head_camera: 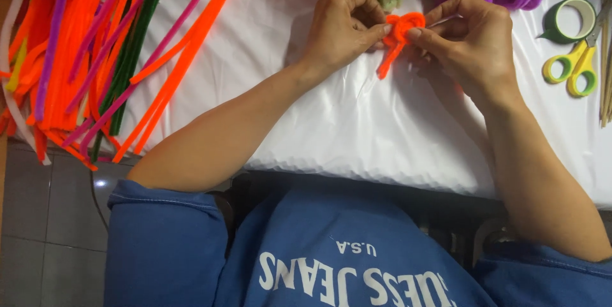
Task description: The person is twisting orange pipe cleaners to form multiple small loops, which serve as petals for a flower.
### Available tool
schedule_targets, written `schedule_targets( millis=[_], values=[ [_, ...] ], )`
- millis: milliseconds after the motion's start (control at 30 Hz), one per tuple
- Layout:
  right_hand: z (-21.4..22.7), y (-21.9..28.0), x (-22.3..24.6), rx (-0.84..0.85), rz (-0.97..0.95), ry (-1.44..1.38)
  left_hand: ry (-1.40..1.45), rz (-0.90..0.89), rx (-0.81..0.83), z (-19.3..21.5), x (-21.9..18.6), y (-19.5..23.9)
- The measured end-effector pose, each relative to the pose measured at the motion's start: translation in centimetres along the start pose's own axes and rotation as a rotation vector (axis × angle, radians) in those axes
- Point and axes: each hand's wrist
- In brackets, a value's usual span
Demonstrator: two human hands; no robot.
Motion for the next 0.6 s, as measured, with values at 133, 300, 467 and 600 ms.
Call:
schedule_targets(
  millis=[133,300,467,600],
  values=[
    [-0.4,0.1,0.3,-0.067,0.080,0.174,-0.140,-0.077,0.063,0.4,-1.2,0.2],
    [-0.1,0.0,-1.3,-0.122,0.237,0.397,-0.369,-0.301,0.124,1.1,-1.6,0.7],
    [0.1,0.6,-2.0,-0.231,0.550,0.615,-0.348,-0.318,0.163,0.7,-1.4,1.2],
    [-0.7,0.6,-2.1,-0.214,0.607,0.628,-0.318,-0.291,0.176,0.8,-1.1,1.1]
  ],
)
Point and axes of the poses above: each hand's wrist, its own y-axis away from the middle knuckle, its own z-axis out of the back of the hand, x = y × z, and after that the axes turned 15 degrees about y, right-handed
